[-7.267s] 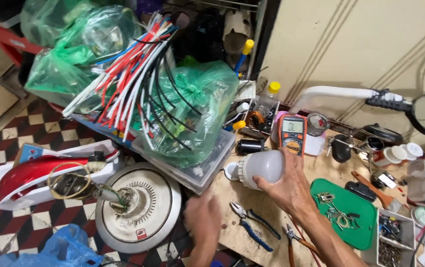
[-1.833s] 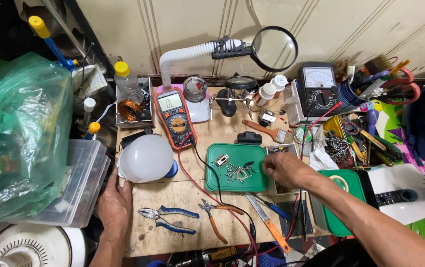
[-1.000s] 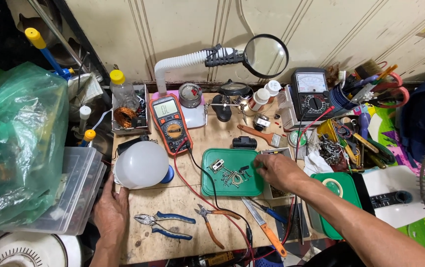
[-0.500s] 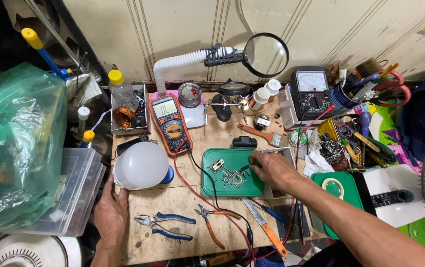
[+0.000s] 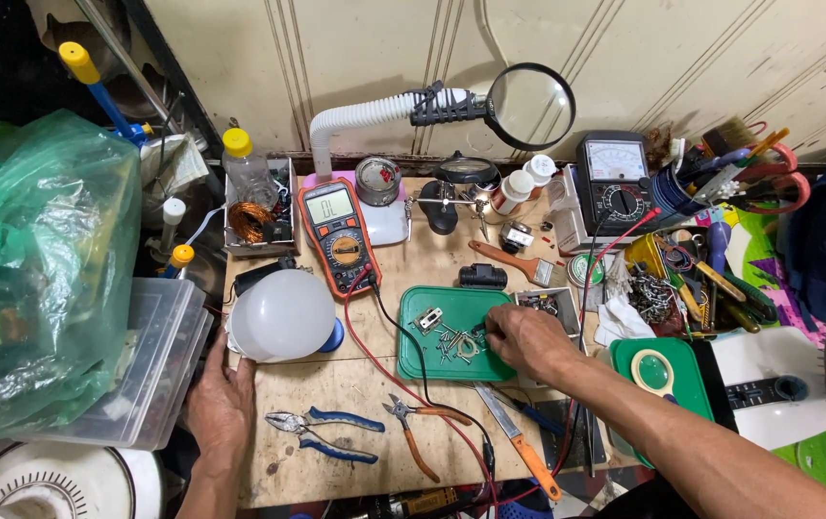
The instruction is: A person uses pliers to cut wires and pry the base off a large LED bulb at an electronics repair station.
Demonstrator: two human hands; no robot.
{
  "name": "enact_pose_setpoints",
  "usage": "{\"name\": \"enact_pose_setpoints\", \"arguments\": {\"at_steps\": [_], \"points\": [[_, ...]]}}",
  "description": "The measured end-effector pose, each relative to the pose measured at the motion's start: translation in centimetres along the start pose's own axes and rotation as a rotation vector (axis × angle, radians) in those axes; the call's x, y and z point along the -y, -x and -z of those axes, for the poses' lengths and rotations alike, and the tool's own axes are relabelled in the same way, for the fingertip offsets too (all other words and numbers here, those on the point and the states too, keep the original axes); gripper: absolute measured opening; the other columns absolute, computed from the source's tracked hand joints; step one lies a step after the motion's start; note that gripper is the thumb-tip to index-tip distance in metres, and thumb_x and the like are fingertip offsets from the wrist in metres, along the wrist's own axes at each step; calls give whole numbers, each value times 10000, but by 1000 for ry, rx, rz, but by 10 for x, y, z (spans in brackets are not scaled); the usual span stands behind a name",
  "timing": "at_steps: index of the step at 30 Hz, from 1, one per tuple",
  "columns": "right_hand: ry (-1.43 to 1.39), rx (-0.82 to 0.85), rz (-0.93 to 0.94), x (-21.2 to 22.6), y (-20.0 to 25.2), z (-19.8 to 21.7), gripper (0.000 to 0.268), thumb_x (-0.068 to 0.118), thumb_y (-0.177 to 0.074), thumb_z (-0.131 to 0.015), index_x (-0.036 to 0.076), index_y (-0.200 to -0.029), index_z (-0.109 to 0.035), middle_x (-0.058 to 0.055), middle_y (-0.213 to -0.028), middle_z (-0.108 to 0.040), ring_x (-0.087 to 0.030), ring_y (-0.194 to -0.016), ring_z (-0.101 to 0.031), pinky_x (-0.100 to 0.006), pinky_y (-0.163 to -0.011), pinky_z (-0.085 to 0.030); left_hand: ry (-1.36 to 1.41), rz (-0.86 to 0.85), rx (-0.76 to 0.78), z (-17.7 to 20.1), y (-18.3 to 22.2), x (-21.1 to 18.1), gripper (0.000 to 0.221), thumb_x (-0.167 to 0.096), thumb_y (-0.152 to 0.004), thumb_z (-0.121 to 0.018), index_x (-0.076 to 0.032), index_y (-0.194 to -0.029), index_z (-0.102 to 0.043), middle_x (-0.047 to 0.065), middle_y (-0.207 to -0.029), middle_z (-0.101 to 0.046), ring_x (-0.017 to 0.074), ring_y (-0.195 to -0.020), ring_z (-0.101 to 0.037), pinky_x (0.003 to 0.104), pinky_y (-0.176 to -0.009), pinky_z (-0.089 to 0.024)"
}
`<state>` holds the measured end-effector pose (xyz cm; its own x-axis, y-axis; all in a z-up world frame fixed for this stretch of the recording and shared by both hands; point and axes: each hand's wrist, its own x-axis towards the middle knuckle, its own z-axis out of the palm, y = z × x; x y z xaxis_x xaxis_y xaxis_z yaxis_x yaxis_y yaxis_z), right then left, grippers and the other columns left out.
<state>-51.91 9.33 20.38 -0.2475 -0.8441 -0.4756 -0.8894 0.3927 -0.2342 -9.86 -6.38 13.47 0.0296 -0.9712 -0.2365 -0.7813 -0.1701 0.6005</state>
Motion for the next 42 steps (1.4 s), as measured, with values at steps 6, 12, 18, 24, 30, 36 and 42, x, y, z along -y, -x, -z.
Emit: {"name": "enact_pose_setpoints", "arguments": {"at_steps": [6, 12, 18, 24, 30, 36, 42], "points": [[-62, 69, -101, 3, 5, 15, 155, 258, -1137, -609, 187, -1229, -711, -50, -1030, -785, -179, -815, -748, -321, -756, -694, -18, -22, -34, -5, -4, 8, 667, -362, -1094, -642, -334, -1745, -500, 27, -699, -662, 254, -688, -677, 481, -672, -578], [-629, 48, -193, 25, 28, 58, 102, 175, -1126, -628, 103, -1071, -676, -123, -997, -836, -236, -870, -807, -376, -824, -701, 12, -25, -29, -7, -4, 12, 671, -359, -1086, -651, -351, -1738, -494, 28, -712, -674, 261, -716, -698, 493, -719, -585], [-1190, 48, 30, 35, 40, 72, 174, -64, -1029, -704, -16, -1194, -682, -250, -883, -812, -333, -803, -792, -435, -753, -675, 10, -114, -80, -15, -9, 24, 662, -330, -1086, -666, -315, -1725, -493, 11, -614, -654, 234, -609, -678, 474, -654, -591], [-1288, 16, 24, 51, 48, 74, 258, -55, -999, -733, -34, -1255, -727, -289, -973, -821, -346, -784, -780, -432, -741, -653, 18, -54, -30, -16, -10, 26, 665, -396, -1089, -657, -382, -1726, -466, 19, -693, -701, 253, -687, -712, 495, -689, -598], [-1455, 70, 40, 50, 38, 66, 230, -31, -1048, -671, -134, -1231, -766, -293, -1066, -812, -346, -856, -777, -392, -787, -651, 68, -45, 18, -9, -4, 22, 749, -321, -1103, -661, -409, -1771, -332, -3, -659, -598, 195, -686, -658, 458, -707, -615], [-1581, 92, -92, 65, 41, 72, 416, -194, -1039, -430, -245, -1384, -657, -472, -1275, -737, -506, -1144, -737, -472, -1036, -601, 60, -54, 6, -18, -11, 30, 716, -334, -1106, -656, -398, -1758, -368, 6, -641, -632, 219, -645, -653, 475, -670, -602], [-1576, 78, -129, 67, 45, 68, 469, -210, -994, -431, -262, -1411, -639, -492, -1299, -719, -538, -1223, -718, -487, -1114, -567, 44, -52, -26, -25, -16, 27, 686, -361, -1099, -663, -414, -1736, -413, -7, -651, -625, 218, -653, -658, 478, -661, -583]]}}
